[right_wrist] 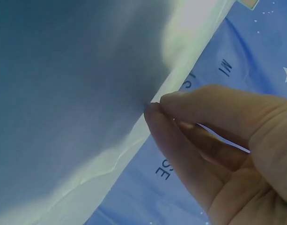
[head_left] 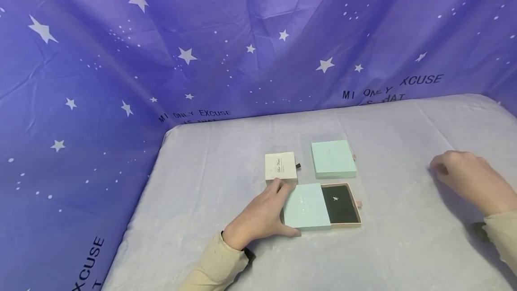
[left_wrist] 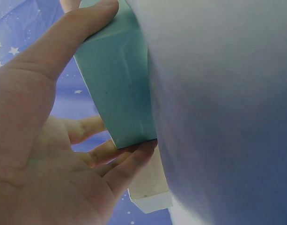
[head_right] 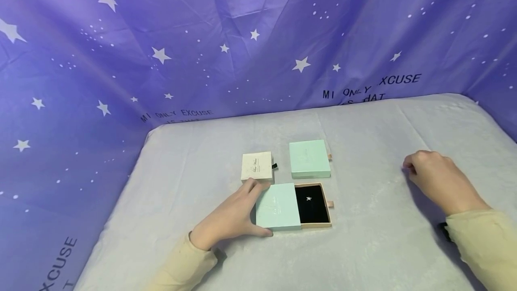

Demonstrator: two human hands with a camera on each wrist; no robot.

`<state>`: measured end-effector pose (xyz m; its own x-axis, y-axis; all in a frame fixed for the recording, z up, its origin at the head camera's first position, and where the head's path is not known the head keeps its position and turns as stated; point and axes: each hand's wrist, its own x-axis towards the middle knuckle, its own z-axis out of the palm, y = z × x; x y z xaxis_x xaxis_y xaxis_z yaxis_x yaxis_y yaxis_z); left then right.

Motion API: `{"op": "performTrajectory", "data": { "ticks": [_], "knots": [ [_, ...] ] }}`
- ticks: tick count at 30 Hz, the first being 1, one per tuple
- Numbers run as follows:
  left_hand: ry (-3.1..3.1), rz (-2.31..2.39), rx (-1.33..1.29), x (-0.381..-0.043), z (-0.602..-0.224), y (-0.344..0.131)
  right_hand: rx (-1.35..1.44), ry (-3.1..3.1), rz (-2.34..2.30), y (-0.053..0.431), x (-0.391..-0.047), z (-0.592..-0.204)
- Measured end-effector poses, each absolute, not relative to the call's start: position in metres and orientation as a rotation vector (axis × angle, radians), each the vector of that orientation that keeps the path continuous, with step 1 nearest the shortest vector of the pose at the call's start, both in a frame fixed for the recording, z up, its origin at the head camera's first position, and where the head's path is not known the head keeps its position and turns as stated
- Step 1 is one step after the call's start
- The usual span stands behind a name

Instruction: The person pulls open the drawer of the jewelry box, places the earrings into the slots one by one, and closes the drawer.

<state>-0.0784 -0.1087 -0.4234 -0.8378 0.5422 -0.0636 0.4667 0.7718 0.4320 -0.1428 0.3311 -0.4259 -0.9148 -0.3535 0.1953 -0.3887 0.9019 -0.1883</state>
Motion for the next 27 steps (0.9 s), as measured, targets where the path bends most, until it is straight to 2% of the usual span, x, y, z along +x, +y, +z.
{"op": "performTrajectory", "data": {
  "ticks": [27],
  "knots": [
    [2.781,0.615,0.795,-0.078,-0.424,-0.11,0.649,-2.802,0.433,0.289,-0.135,-0.426]
  ]
}}
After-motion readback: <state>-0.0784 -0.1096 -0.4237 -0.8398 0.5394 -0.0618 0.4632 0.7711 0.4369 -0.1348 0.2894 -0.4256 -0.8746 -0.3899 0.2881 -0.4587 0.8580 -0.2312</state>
